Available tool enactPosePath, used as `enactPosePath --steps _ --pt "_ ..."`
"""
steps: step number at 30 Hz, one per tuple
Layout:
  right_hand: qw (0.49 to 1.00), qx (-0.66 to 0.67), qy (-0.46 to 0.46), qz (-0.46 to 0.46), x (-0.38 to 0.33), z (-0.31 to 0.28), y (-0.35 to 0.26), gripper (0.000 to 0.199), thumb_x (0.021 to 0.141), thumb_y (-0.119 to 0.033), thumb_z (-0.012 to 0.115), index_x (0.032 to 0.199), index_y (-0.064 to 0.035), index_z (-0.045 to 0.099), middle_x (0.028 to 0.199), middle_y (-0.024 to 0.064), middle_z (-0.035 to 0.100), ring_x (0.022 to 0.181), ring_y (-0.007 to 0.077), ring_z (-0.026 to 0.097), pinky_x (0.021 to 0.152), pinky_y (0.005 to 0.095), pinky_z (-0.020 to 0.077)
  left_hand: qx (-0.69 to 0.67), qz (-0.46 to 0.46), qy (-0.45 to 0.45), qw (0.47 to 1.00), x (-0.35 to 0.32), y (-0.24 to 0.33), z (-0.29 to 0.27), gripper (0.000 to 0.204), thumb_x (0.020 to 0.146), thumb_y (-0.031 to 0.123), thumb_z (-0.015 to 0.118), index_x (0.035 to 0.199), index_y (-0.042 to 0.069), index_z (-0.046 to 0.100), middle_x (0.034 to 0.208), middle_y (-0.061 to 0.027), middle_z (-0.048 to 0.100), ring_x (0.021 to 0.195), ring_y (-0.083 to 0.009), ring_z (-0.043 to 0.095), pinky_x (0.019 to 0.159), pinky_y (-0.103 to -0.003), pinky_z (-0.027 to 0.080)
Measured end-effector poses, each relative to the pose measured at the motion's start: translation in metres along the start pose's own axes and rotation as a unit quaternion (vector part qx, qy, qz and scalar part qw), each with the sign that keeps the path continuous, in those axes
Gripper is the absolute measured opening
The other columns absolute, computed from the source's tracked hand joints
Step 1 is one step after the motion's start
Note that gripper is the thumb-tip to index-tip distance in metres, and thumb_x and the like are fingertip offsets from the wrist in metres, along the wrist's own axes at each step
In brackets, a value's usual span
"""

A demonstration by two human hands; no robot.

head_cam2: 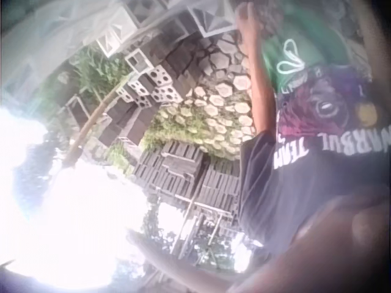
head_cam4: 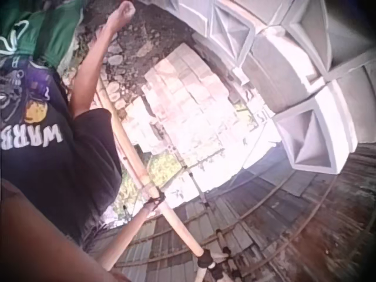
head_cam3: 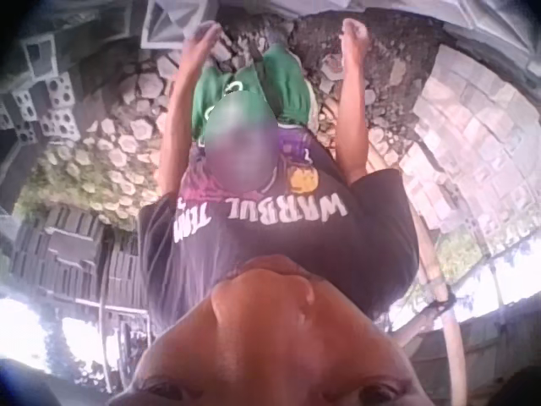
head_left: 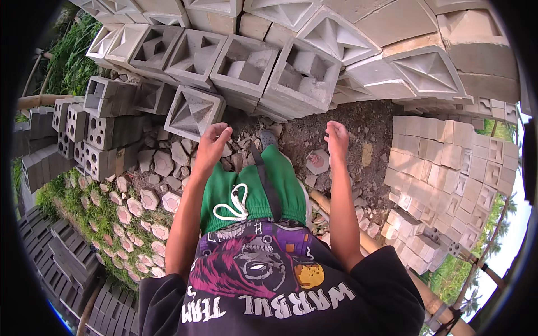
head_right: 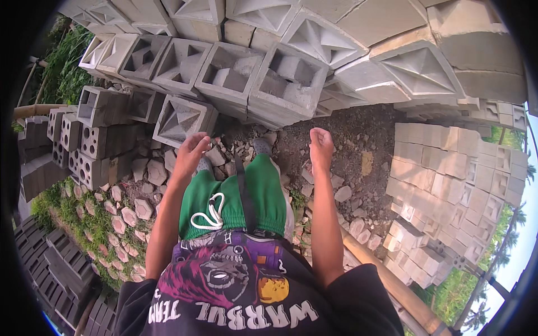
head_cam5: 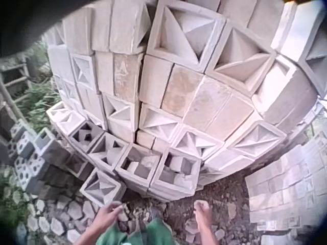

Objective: The person takes bricks from a stack and places them onto a low wall one by one.

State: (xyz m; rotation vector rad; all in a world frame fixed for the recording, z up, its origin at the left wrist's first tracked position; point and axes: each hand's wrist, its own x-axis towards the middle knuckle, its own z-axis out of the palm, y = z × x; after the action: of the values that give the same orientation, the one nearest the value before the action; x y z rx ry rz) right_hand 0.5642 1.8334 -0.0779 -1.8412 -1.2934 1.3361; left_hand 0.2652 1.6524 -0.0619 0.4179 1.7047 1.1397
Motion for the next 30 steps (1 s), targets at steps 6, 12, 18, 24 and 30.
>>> enactPosePath --steps 6,12,18,24,30 --pt "0.998 -0.016 -0.057 -0.025 0.123 0.019 -0.031 0.055 0.085 -0.032 0.066 0.122 0.0045 0.048 0.114 0.0167 0.059 0.105 0.0234 0.057 0.091 0.033 0.0431 0.049 0.013 0.11 0.993 0.085 0.017 0.098 0.079 0.079 0.041 0.07 0.132 -0.008 0.039 0.126 -0.0237 0.051 0.113 -0.0286 0.052 0.096 -0.036 0.041" --pt "0.993 -0.087 -0.079 -0.023 0.173 0.046 -0.058 0.079 0.075 -0.034 0.074 0.129 0.0099 0.036 0.123 0.0254 0.052 0.116 0.0312 0.052 0.097 0.0362 0.0398 -0.026 -0.055 0.139 0.988 0.131 0.034 0.163 0.099 0.071 0.046 0.076 0.14 -0.006 0.026 0.138 -0.0265 0.038 0.127 -0.0299 0.041 0.102 -0.037 0.035" --pt "0.996 -0.035 -0.071 0.03 0.214 0.058 -0.042 0.071 0.067 -0.013 0.074 0.125 0.0088 0.041 0.123 0.0222 0.054 0.112 0.0323 0.054 0.094 0.0362 0.0419 -0.114 -0.063 0.187 0.974 0.149 0.013 0.194 0.08 0.066 0.031 0.079 0.125 -0.006 0.039 0.113 -0.0175 0.057 0.103 -0.025 0.056 0.091 -0.035 0.044" --pt "0.996 0.051 -0.076 -0.012 0.216 0.063 -0.033 0.062 0.063 0.001 0.059 0.122 0.0075 0.041 0.117 0.0195 0.055 0.107 0.0315 0.054 0.092 0.0362 0.041 -0.108 -0.089 0.234 0.962 0.16 0.012 0.21 0.075 0.063 0.016 0.075 0.123 -0.004 0.035 0.113 -0.0188 0.055 0.103 -0.0278 0.055 0.09 -0.037 0.044" --pt "0.987 0.109 -0.115 -0.001 0.193 0.055 -0.025 0.069 0.061 0.005 0.056 0.127 0.0013 0.039 0.122 0.0164 0.052 0.112 0.0296 0.051 0.095 0.0344 0.0389 -0.105 -0.116 0.241 0.958 0.143 0.003 0.207 0.074 0.062 0.016 0.074 0.122 -0.003 0.034 0.111 -0.0197 0.054 0.103 -0.029 0.053 0.09 -0.038 0.043"
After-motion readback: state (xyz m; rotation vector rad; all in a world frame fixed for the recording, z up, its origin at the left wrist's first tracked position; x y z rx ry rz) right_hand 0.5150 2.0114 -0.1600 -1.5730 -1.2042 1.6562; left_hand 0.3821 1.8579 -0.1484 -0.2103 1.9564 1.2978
